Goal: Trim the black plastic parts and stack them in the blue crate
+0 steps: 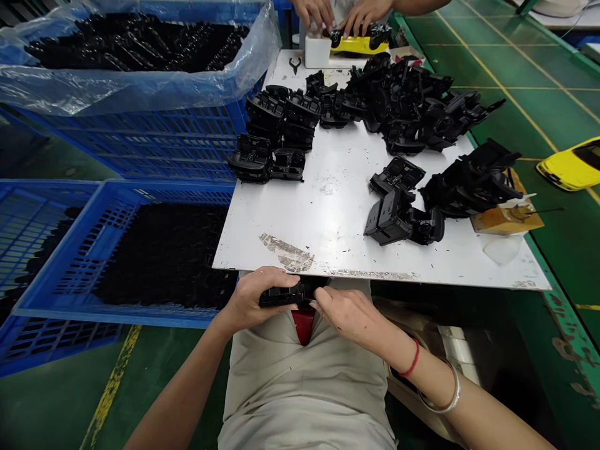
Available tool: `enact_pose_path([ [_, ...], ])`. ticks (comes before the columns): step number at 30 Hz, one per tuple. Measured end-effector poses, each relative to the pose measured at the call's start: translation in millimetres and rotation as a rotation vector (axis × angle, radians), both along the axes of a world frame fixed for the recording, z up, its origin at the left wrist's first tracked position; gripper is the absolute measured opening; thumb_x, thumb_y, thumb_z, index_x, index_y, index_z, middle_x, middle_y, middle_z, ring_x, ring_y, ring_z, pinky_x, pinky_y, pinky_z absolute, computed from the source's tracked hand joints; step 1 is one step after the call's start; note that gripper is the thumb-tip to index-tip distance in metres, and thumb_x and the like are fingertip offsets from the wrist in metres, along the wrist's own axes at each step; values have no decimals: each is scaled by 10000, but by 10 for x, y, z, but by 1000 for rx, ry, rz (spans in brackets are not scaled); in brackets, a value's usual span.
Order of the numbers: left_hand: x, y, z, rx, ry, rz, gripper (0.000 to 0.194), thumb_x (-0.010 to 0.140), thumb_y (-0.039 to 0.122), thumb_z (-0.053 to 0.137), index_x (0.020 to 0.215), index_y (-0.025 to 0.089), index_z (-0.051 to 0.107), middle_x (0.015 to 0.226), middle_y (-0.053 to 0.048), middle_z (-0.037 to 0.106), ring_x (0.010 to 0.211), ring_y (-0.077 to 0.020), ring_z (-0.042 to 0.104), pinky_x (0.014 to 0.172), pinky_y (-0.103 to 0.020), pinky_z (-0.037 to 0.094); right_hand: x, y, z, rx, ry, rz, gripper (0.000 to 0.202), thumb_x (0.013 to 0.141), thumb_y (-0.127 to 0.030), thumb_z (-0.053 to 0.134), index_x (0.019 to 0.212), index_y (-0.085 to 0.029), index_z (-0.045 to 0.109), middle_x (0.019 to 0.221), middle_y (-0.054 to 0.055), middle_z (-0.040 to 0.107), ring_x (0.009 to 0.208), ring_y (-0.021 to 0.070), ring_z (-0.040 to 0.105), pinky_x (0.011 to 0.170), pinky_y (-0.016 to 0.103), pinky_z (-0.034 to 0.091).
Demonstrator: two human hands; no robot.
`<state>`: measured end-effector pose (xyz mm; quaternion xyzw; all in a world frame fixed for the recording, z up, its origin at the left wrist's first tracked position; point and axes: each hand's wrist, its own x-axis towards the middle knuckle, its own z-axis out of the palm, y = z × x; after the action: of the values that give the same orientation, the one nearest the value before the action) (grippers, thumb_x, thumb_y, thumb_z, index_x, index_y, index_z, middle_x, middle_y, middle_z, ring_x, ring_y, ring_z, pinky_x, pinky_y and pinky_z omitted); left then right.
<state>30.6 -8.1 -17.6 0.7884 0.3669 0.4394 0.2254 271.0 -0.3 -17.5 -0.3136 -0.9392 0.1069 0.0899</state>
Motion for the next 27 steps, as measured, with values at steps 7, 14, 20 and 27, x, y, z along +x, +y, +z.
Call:
enact_pose_path([
  [7,-15,10,26,-40,-4,-5,309,798,317,770,1055,186,660,988,-86,779,923,-210,726,844,-327,582,-37,30,-12,47,-27,26,311,1056,-282,242,814,-210,424,613,-24,507,448,112,339,456,287,179],
  [14,-48,20,52,-123,-16,-49,321,793,307,775,1071,192,660,997,-82,772,928,-211,726,841,-333,580,-114,25,19,102,12,15,330,1057,-259,234,804,-204,437,601,-19,495,452,114,346,457,288,174],
  [20,-18,-5,25,-136,-40,-8,303,810,306,757,1076,197,663,1000,-87,767,931,-213,730,832,-332,586,-159,-119,-60,-58,157,-144,292,1049,-293,263,788,-234,379,614,-32,478,475,110,369,464,256,225],
  [27,27,-37,13,-55,-65,13,340,784,299,782,1079,179,665,987,-97,769,931,-212,726,838,-338,591,-190,-302,-78,-430,459,-450,238,1027,-347,318,814,-253,368,582,-87,336,463,106,332,470,237,278],
])
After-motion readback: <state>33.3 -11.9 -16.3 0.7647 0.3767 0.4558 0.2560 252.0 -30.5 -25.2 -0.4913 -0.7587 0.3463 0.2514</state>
